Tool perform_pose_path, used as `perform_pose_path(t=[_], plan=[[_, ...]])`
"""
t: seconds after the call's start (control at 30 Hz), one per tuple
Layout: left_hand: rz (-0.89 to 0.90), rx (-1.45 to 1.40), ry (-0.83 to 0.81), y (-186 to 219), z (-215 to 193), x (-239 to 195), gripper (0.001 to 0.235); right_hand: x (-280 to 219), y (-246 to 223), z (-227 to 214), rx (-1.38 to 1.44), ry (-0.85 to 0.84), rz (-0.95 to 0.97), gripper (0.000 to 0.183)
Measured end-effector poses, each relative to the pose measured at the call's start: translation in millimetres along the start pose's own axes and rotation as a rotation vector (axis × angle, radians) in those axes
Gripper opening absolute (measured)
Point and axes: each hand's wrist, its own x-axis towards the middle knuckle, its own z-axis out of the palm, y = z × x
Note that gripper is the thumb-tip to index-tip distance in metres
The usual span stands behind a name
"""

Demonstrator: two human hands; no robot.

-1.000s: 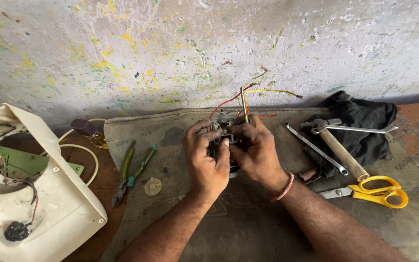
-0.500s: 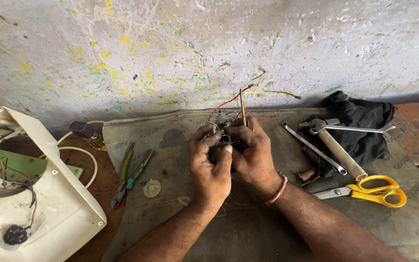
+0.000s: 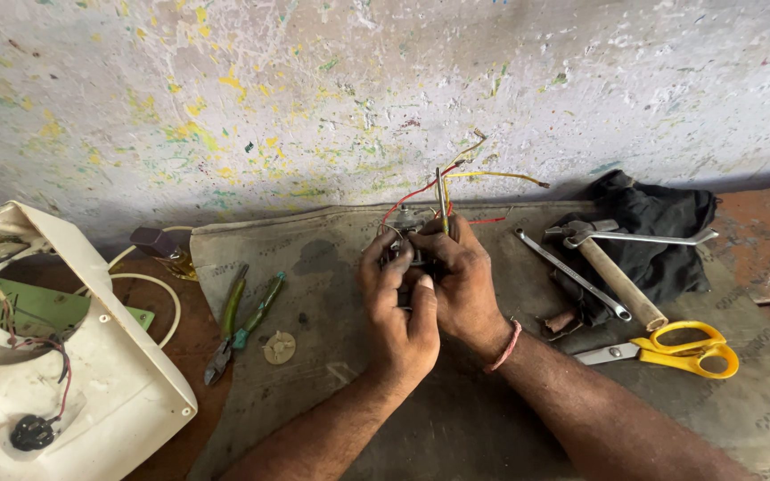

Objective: The person disassembles and adjusts a blender motor unit by hand. They use a screwdriver, pliers, and a wrench to detach wires and loosen components on a workbench.

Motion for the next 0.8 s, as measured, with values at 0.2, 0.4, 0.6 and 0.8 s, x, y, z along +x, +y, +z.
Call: perform_pose_path(t=[0.2, 0.4, 0.6, 0.8], plan=[[0.025, 0.231, 0.046, 4.6, -2.7, 3.3, 0.037, 0.9, -2.8, -4.3, 0.031, -0.024, 0.008, 0.037], [-0.223, -0.167, 0.208, -46.0, -40.7, 31.0, 0.061, -0.5, 3.1, -7.2, 0.100, -0.082, 0.028, 0.039], [-0.677, -0.596, -0.493, -52.0, -42.7, 35.4, 0.116, 1.8, 9.1, -10.6, 0.102, -0.113, 0.033, 0.036], [-0.650, -0.525, -0.482, -51.3, -32.3, 37.1, 0.139, 1.9, 14.2, -14.9, 0.162, -0.166, 0.137, 0.035]])
